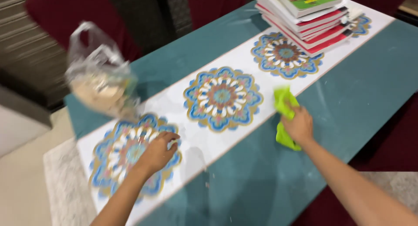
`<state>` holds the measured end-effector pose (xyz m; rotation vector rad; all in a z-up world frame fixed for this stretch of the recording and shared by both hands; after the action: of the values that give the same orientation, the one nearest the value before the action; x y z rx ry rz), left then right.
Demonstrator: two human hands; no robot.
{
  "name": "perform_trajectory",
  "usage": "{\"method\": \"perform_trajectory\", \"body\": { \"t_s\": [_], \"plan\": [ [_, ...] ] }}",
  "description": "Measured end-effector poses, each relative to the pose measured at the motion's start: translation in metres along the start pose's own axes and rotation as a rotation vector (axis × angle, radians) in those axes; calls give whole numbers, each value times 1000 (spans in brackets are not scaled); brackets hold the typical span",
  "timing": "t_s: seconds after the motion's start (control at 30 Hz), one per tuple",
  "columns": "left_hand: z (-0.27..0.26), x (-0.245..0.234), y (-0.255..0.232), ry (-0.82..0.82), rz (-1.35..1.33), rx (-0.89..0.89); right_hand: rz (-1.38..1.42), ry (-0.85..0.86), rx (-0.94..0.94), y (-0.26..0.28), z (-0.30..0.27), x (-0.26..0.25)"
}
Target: The person cleans a dining table by picking up crumbs with their hands and a cloth, and organizes items like condiment bottles and bags of groceries.
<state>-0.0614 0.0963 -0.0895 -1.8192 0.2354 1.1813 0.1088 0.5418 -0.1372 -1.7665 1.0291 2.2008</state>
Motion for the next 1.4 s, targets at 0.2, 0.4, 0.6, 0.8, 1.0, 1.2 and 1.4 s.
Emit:
{"method": "perform_trajectory", "body": {
  "t_s": [0.2,0.4,0.6,0.8,1.0,1.2,1.4],
  "plan": [
    [105,-27,-12,127,-75,-113,-30,-76,-71,3,85,43],
    [175,-36,32,108,59,-1,71,-8,-101,30,190,60],
    [192,-55,16,162,-40,-148,225,370,-436,120,162,81],
    [184,-52,21,214,-33,-154,464,441,-635,141,123,84],
    [153,-53,41,65,59,40,673,349,71,87,160,43],
    [94,-59,40,-2,59,-124,385,118,-410,203,91,86],
    [8,-13,76,-171,128,0,39,305,-914,282,-49,114]
  ]
}}
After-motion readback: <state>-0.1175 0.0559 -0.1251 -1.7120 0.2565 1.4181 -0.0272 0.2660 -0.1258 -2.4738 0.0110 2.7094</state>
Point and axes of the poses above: each hand's wrist, its own z-axis towards the middle knuckle, its own x-axis out of the palm, y = z × x, the point moved 4 cm from there along z, towards the middle knuckle, and after that the axes turned 13 degrees about y, right-handed, at the moved point
